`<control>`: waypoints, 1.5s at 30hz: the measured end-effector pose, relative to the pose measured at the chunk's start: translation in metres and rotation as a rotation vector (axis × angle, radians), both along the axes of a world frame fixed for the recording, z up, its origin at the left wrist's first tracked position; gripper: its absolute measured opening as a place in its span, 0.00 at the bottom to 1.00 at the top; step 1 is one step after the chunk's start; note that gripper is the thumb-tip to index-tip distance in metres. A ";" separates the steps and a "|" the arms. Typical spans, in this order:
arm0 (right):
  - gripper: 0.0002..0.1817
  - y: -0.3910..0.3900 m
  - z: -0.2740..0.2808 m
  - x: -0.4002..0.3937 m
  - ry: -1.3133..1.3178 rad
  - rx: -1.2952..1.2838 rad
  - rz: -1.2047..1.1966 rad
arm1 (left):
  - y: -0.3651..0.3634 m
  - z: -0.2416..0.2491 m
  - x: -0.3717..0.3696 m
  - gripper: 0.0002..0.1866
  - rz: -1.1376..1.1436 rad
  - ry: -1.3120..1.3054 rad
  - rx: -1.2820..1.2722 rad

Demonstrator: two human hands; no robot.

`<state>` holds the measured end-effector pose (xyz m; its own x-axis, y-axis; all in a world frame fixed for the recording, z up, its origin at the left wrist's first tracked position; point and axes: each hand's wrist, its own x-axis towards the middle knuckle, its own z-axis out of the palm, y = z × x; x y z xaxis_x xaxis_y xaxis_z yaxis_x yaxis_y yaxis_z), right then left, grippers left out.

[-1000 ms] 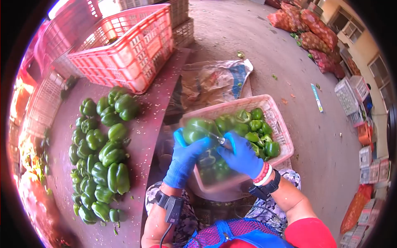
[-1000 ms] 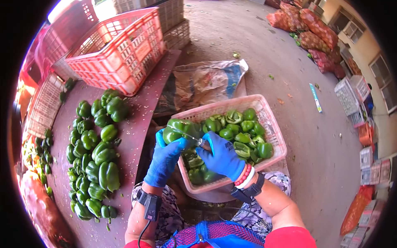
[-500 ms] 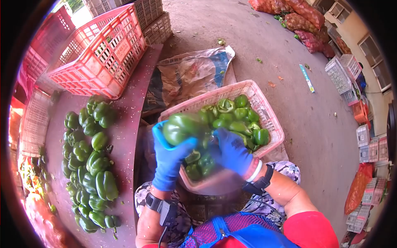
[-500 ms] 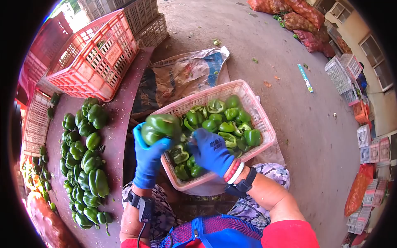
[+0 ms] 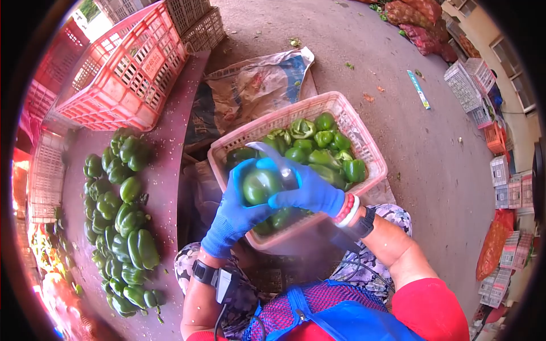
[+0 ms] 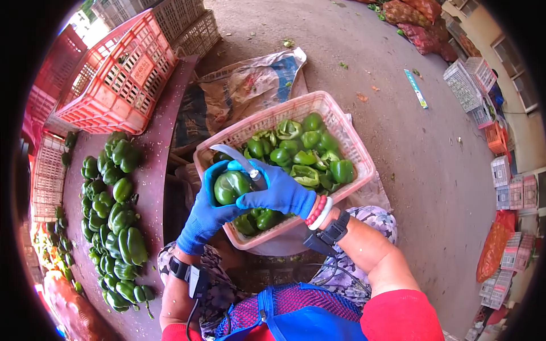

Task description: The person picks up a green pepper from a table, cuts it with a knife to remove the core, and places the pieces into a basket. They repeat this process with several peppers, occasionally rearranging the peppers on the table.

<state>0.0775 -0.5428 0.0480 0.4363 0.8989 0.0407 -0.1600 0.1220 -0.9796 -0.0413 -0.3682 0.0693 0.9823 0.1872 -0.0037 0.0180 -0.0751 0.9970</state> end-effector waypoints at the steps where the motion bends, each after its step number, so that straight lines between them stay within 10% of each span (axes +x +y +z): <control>1: 0.50 0.000 0.011 0.000 -0.024 0.005 0.004 | 0.000 0.000 0.002 0.36 -0.044 0.011 -0.018; 5: 0.42 -0.008 0.031 0.005 -0.164 -0.026 -0.020 | 0.001 0.005 0.005 0.35 -0.141 0.117 -0.309; 14: 0.39 -0.029 0.013 0.018 0.853 0.326 -0.073 | 0.016 -0.002 0.021 0.37 -0.095 -0.062 -0.908; 16: 0.39 -0.033 0.024 0.029 0.756 0.376 -0.165 | 0.027 -0.007 0.023 0.31 -0.036 -0.148 -0.944; 19: 0.37 -0.044 0.002 0.052 -0.170 -0.162 -0.430 | 0.035 -0.023 0.025 0.40 0.056 -0.081 -0.296; 25: 0.28 0.005 0.003 -0.021 0.547 -0.144 -0.324 | 0.006 -0.048 0.039 0.27 0.227 -0.247 -0.286; 28: 0.29 0.017 0.000 -0.024 0.591 0.042 -0.393 | -0.005 -0.033 0.047 0.31 0.221 -0.141 -0.813; 34: 0.32 -0.005 -0.004 -0.001 -0.103 -0.099 -0.313 | -0.003 -0.005 0.033 0.44 0.156 -0.026 0.066; 39: 0.35 -0.011 -0.016 -0.008 -0.337 -0.125 -0.272 | 0.010 -0.015 0.025 0.25 0.006 0.171 0.748; 45: 0.38 0.001 0.016 -0.011 0.108 -0.053 -0.121 | 0.016 -0.004 0.026 0.24 -0.057 0.183 0.548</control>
